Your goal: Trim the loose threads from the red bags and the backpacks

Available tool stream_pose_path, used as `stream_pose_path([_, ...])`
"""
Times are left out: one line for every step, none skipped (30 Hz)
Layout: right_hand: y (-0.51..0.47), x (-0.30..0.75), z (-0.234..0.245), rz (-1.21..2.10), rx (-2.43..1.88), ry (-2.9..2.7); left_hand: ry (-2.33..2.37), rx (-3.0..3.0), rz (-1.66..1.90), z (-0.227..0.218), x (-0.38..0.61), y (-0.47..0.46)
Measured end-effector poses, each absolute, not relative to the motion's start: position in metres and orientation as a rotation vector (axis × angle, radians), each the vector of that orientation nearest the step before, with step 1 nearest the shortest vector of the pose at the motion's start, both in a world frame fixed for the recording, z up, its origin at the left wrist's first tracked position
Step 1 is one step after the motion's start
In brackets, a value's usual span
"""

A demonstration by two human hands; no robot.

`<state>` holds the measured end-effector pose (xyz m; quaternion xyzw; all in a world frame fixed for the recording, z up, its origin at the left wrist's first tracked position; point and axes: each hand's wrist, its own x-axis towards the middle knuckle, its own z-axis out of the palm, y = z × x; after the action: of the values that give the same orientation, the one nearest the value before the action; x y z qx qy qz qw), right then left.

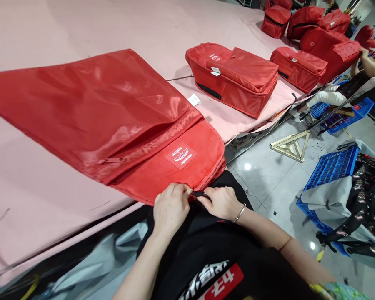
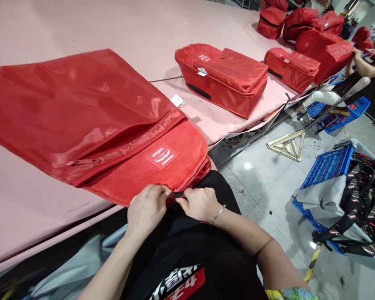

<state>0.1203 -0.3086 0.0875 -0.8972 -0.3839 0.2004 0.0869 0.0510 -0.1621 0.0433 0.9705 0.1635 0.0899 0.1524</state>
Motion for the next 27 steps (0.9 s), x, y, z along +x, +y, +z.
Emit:
stream_pose_path([-0.307, 0.121, 0.089, 0.607, -2.675, -1.155, 0.467, 2.782, 0.253, 0.044, 0.051, -0.162])
stream_pose_path([-0.306, 0.121, 0.09, 0.61, -2.677, -1.162, 0.468, 2.778, 0.249, 0.044, 0.051, -0.162])
stream_pose_path([-0.305, 0.121, 0.09, 0.608, -2.678, -1.17, 0.474, 2.767, 0.248, 0.044, 0.051, -0.162])
stream_pose_path([-0.305, 0.121, 0.09, 0.604, -2.676, -1.176, 0.485, 2.748, 0.252, 0.045, 0.051, -0.162])
stream_pose_path([-0.305, 0.121, 0.089, 0.597, -2.672, -1.18, 0.5, 2.716, 0.262, 0.045, 0.05, -0.161])
stream_pose_path([-0.306, 0.121, 0.088, 0.589, -2.667, -1.18, 0.501, 2.666, 0.276, 0.046, 0.05, -0.16])
stream_pose_path([-0.308, 0.121, 0.086, 0.581, -2.659, -1.172, 0.476, 2.598, 0.284, 0.047, 0.048, -0.159])
stream_pose_path([-0.311, 0.121, 0.085, 0.569, -2.654, -1.155, 0.425, 2.517, 0.284, 0.049, 0.047, -0.158])
stream_pose_path([-0.313, 0.121, 0.083, 0.551, -2.652, -1.128, 0.359, 2.433, 0.276, 0.05, 0.045, -0.156])
stream_pose_path([-0.316, 0.12, 0.081, 0.529, -2.652, -1.098, 0.299, 2.352, 0.271, 0.051, 0.044, -0.156])
stream_pose_path([-0.319, 0.12, 0.08, 0.507, -2.654, -1.069, 0.271, 2.285, 0.279, 0.052, 0.044, -0.155])
stream_pose_path([-0.321, 0.12, 0.079, 0.488, -2.655, -1.045, 0.281, 2.246, 0.301, 0.052, 0.044, -0.155])
stream_pose_path([-0.323, 0.12, 0.078, 0.473, -2.655, -1.028, 0.319, 2.235, 0.333, 0.052, 0.045, -0.156])
stream_pose_path([-0.324, 0.12, 0.078, 0.463, -2.654, -1.019, 0.363, 2.248, 0.367, 0.051, 0.046, -0.156])
stream_pose_path([-0.325, 0.12, 0.078, 0.459, -2.654, -1.014, 0.398, 2.278, 0.392, 0.049, 0.047, -0.158])
stream_pose_path([-0.325, 0.12, 0.078, 0.458, -2.656, -1.011, 0.416, 2.319, 0.403, 0.047, 0.049, -0.159])
stream_pose_path([-0.324, 0.121, 0.079, 0.461, -2.659, -1.011, 0.42, 2.366, 0.4, 0.045, 0.05, -0.16])
stream_pose_path([-0.324, 0.121, 0.079, 0.466, -2.662, -1.013, 0.419, 2.411, 0.388, 0.043, 0.052, -0.16])
stream_pose_path([-0.323, 0.121, 0.08, 0.473, -2.664, -1.015, 0.425, 2.453, 0.375, 0.041, 0.053, -0.161])
stream_pose_path([-0.322, 0.121, 0.081, 0.482, -2.666, -1.02, 0.435, 2.49, 0.361, 0.041, 0.053, -0.161])
stream_pose_path([-0.32, 0.122, 0.082, 0.49, -2.668, -1.029, 0.443, 2.522, 0.344, 0.04, 0.054, -0.162])
stream_pose_path([-0.319, 0.122, 0.083, 0.497, -2.669, -1.042, 0.448, 2.547, 0.33, 0.041, 0.054, -0.162])
stream_pose_path([-0.318, 0.122, 0.083, 0.502, -2.671, -1.059, 0.452, 2.566, 0.32, 0.041, 0.055, -0.162])
stream_pose_path([-0.317, 0.122, 0.084, 0.507, -2.673, -1.079, 0.453, 2.579, 0.314, 0.042, 0.055, -0.162])
stream_pose_path([-0.316, 0.122, 0.085, 0.511, -2.673, -1.101, 0.454, 2.588, 0.313, 0.042, 0.056, -0.162])
stream_pose_path([-0.315, 0.123, 0.086, 0.515, -2.675, -1.12, 0.454, 2.594, 0.313, 0.043, 0.056, -0.162])
stream_pose_path([-0.314, 0.123, 0.087, 0.521, -2.676, -1.135, 0.453, 2.598, 0.312, 0.043, 0.057, -0.162])
